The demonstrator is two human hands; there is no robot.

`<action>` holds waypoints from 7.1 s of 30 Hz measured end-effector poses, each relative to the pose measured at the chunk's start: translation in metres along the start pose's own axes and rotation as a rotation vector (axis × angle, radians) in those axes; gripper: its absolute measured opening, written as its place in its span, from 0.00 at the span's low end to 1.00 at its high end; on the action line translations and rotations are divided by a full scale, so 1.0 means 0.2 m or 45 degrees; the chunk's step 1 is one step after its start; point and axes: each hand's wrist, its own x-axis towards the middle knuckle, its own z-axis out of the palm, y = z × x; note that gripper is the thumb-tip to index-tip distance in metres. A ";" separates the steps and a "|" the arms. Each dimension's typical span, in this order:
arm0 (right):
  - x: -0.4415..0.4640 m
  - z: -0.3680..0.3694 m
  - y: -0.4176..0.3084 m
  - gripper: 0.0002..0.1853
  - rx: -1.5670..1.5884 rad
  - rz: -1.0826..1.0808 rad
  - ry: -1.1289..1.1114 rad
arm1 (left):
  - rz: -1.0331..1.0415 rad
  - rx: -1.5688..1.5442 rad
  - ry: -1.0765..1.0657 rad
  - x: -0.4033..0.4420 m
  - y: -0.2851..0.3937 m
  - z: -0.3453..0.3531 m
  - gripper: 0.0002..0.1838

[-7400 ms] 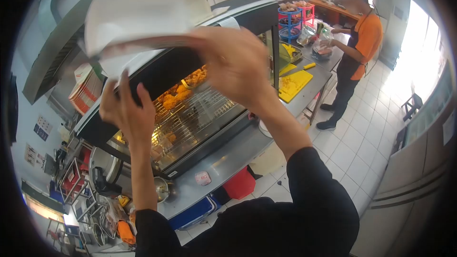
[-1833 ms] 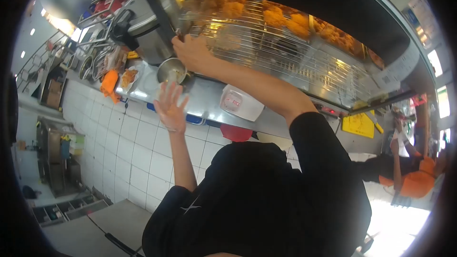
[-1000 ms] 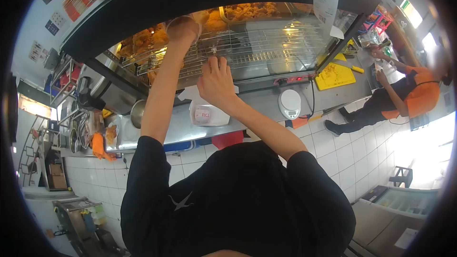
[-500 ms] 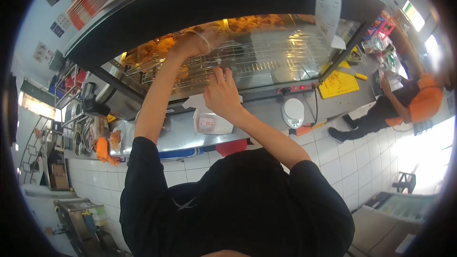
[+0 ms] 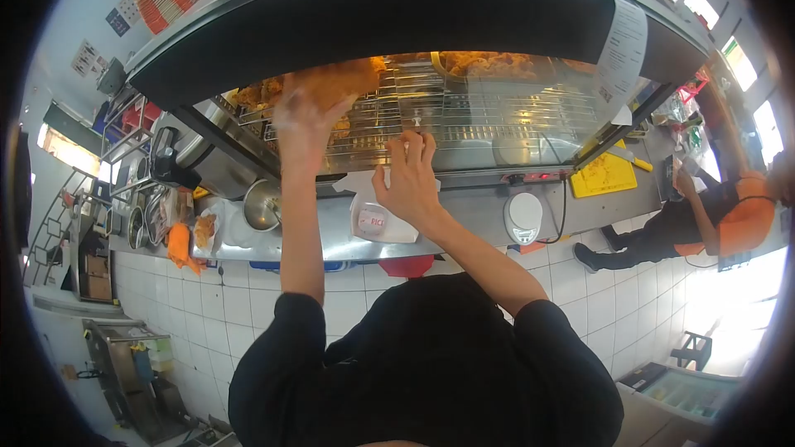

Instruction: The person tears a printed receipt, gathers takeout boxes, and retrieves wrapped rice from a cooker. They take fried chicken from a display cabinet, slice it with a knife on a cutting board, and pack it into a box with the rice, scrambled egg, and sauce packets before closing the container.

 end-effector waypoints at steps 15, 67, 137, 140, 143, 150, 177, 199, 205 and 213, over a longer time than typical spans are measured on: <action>-0.46 -0.11 0.66 0.17 0.808 -0.010 -1.490 | -0.867 -0.621 0.015 -0.94 0.05 0.07 0.27; -1.22 -2.04 2.94 0.17 -0.218 0.831 0.097 | -1.418 -1.193 -0.088 -1.23 -1.43 2.94 0.33; -1.56 -2.59 2.88 0.19 -0.201 1.519 -0.334 | -0.104 0.592 -1.004 -0.84 -1.55 3.07 0.26; -1.47 -2.54 2.75 0.27 -0.146 1.379 -0.587 | 0.094 0.666 -1.173 -0.76 -1.67 3.24 0.22; -1.50 -2.23 2.81 0.27 -0.237 1.170 -0.639 | 0.087 0.685 -1.311 -0.80 -1.86 3.41 0.18; -1.48 -2.08 2.94 0.22 -0.108 0.925 -0.709 | -0.086 1.202 -1.637 -0.87 -2.30 3.39 0.18; -1.33 -2.05 3.11 0.22 -0.161 0.885 -0.912 | -0.018 1.302 -1.468 -0.90 -2.44 3.33 0.14; -1.38 -1.93 3.10 0.20 -0.150 0.967 -1.015 | 0.156 1.314 -1.263 -0.99 -2.48 3.23 0.18; -1.30 -2.03 3.00 0.21 -0.115 0.935 -0.898 | 0.079 1.146 -1.303 -0.88 -2.39 3.26 0.16; -1.42 -1.88 3.00 0.21 -0.127 0.882 -0.936 | 0.028 1.307 -1.231 -1.00 -2.45 3.11 0.19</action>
